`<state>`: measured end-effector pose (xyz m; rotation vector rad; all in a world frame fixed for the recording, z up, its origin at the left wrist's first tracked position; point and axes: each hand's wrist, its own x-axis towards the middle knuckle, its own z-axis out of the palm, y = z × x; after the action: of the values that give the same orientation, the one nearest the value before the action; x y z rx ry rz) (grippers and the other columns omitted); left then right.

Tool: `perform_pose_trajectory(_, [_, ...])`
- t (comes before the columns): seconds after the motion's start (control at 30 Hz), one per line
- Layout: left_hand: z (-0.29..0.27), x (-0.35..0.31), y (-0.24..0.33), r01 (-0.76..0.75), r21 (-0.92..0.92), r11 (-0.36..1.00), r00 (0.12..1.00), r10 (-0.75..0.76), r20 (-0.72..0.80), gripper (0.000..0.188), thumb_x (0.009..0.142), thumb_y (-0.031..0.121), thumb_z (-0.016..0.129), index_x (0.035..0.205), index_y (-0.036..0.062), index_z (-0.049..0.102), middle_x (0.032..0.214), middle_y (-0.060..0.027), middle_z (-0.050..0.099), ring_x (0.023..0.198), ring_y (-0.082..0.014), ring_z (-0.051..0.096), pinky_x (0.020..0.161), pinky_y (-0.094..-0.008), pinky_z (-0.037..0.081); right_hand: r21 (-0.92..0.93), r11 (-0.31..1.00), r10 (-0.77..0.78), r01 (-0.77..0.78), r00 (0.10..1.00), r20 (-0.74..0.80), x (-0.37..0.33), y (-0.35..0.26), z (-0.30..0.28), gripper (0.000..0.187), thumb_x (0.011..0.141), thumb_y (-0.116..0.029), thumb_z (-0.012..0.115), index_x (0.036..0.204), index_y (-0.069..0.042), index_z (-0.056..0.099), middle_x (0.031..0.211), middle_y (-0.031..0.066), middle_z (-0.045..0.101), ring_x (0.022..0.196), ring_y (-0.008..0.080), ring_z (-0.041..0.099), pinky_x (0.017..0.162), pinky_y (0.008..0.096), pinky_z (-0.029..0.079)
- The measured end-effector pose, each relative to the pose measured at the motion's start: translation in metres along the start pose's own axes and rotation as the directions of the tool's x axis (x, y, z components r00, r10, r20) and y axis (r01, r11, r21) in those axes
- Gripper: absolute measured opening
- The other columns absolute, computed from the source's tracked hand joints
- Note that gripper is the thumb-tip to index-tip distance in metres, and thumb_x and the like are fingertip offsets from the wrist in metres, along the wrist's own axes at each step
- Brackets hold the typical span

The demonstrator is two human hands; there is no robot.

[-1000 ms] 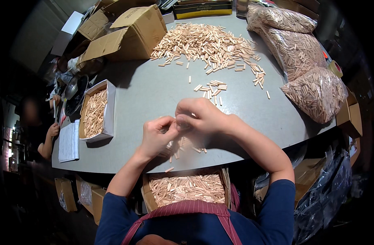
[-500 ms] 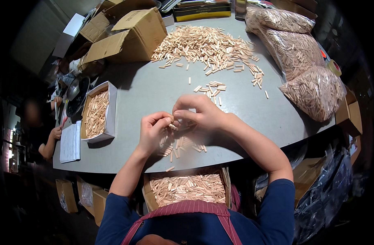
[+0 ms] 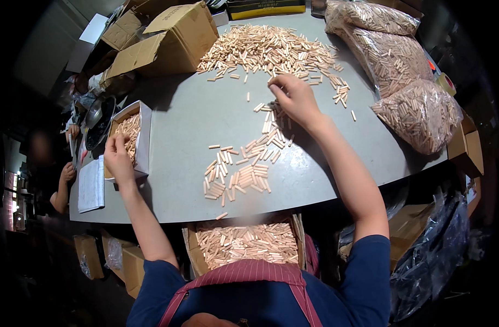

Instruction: The person sorts small wooden sticks on a table, moving them from a large pile into a cardboard box. They use both hands to gather and transfer the sticks, occasionally picking up individual pieces to inspect them before placing them in the box.

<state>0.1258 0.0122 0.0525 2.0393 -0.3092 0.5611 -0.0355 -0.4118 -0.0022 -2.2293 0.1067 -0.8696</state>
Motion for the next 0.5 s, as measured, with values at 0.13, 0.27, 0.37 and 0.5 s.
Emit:
perform_pose_trajectory(0.13, [-0.033, 0.001, -0.023, -0.036, 0.582, 0.812, 0.999, 0.044, 0.001, 0.033, 0.103, 0.028, 0.061, 0.09, 0.0, 0.073, 0.093, -0.0199, 0.074, 0.091, -0.0378, 0.065, 0.083, -0.0481, 0.05, -0.046, 0.999, 0.003, 0.001, 0.997, 0.078, 0.0, 0.004, 0.001, 0.016, 0.096, -0.016, 0.07, 0.102, -0.002, 0.075, 0.095, 0.0147, 0.073, 0.089, 0.032, 0.072, 0.079, 0.0406, 0.056])
perform_pose_trajectory(0.27, [-0.028, -0.022, -0.025, -0.268, 0.586, 0.764, 0.949, 0.316, 0.022, 0.024, 0.098, 0.022, 0.068, 0.089, -0.0002, 0.072, 0.092, -0.019, 0.073, 0.1, -0.0396, 0.063, 0.094, -0.0511, 0.046, -0.011, 0.99, -0.136, 0.138, 0.983, 0.119, -0.003, 0.005, 0.006, 0.017, 0.093, -0.007, 0.068, 0.109, -0.003, 0.073, 0.1, 0.0135, 0.072, 0.092, 0.0321, 0.071, 0.081, 0.0404, 0.056])
perform_pose_trajectory(0.37, [-0.005, -0.056, 0.009, -0.478, 0.337, 0.811, 0.878, 0.444, 0.177, 0.011, 0.092, 0.008, 0.066, 0.1, 0.0021, 0.071, 0.109, -0.0175, 0.071, 0.115, -0.0382, 0.062, 0.106, -0.05, 0.044, -0.045, 0.991, -0.118, 0.124, 0.987, 0.111, -0.006, 0.005, 0.005, 0.026, 0.091, -0.002, 0.066, 0.117, -0.005, 0.069, 0.108, 0.0132, 0.07, 0.096, 0.0322, 0.071, 0.084, 0.04, 0.057])
perform_pose_trajectory(0.5, [0.032, -0.089, 0.038, -0.473, -0.094, 0.876, 0.705, 0.44, 0.556, 0.038, 0.093, 0.005, 0.06, 0.131, 0.0016, 0.063, 0.146, -0.0209, 0.058, 0.142, -0.0408, 0.049, 0.122, -0.0503, 0.034, -0.025, 0.993, -0.111, 0.114, 0.988, 0.107, -0.004, 0.013, 0.006, 0.03, 0.091, -0.001, 0.067, 0.12, -0.005, 0.068, 0.111, 0.0133, 0.07, 0.099, 0.0323, 0.072, 0.087, 0.039, 0.058])
